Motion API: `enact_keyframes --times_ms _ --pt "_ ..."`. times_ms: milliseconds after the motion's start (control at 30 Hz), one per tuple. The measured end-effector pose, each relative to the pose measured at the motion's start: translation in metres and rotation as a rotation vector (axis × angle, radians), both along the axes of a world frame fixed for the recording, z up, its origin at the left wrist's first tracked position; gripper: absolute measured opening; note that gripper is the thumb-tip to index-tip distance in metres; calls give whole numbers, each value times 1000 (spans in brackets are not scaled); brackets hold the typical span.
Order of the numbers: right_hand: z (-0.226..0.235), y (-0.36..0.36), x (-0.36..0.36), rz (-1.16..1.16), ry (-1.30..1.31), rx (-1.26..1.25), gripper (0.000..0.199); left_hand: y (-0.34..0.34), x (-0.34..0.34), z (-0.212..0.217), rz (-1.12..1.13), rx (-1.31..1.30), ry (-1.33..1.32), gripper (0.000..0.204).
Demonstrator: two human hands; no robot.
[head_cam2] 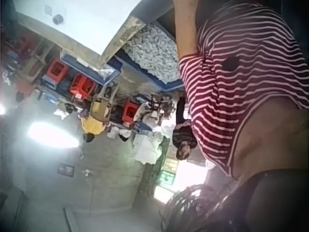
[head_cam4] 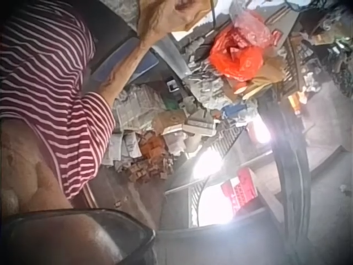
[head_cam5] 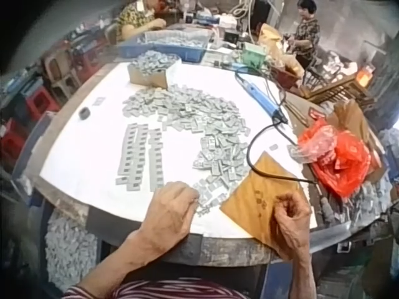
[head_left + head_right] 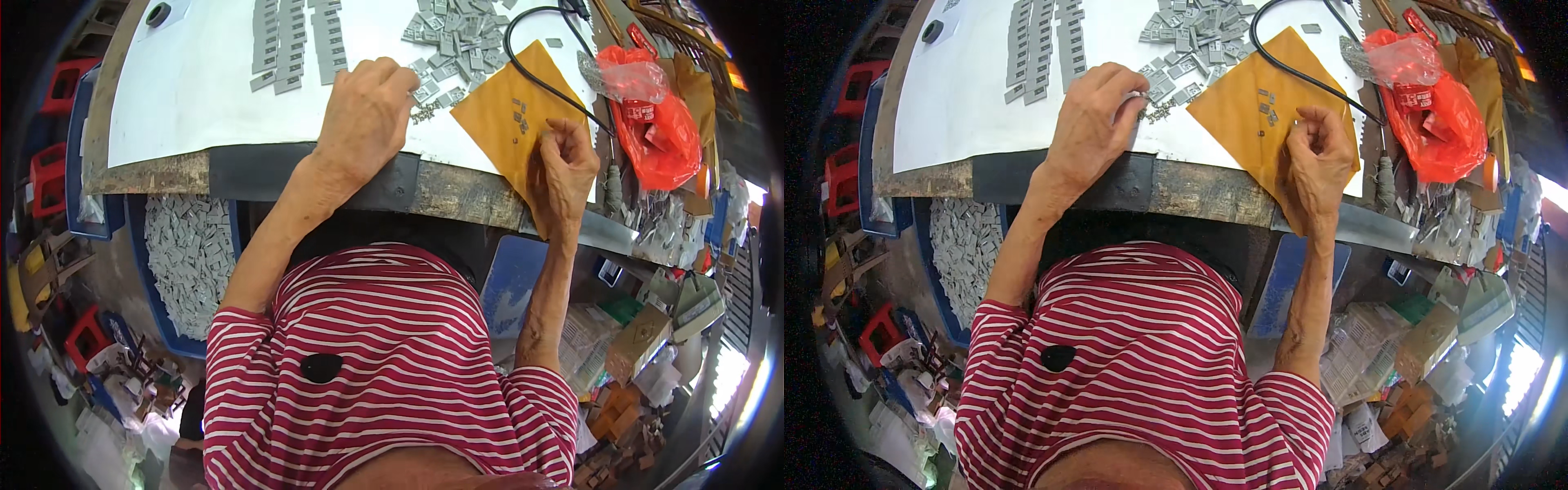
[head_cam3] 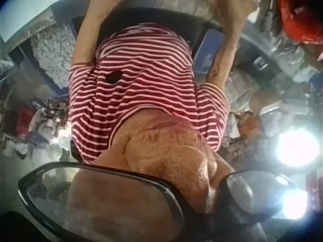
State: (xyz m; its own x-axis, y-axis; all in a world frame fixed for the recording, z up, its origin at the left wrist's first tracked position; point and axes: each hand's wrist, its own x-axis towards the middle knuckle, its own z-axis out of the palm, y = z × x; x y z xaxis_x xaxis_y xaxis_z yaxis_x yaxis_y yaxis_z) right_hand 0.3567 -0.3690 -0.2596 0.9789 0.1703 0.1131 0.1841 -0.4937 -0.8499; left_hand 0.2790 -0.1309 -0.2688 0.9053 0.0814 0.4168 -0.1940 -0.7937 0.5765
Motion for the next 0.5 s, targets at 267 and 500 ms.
enact_keyframes --times_ms 267,500 --pt "17 6 -15 -63 200 228 7 -11 12 -2 61 126 34 14" --pt "22 8 -21 -29 276 354 6 -9 17 -9 23 93 -2 12"
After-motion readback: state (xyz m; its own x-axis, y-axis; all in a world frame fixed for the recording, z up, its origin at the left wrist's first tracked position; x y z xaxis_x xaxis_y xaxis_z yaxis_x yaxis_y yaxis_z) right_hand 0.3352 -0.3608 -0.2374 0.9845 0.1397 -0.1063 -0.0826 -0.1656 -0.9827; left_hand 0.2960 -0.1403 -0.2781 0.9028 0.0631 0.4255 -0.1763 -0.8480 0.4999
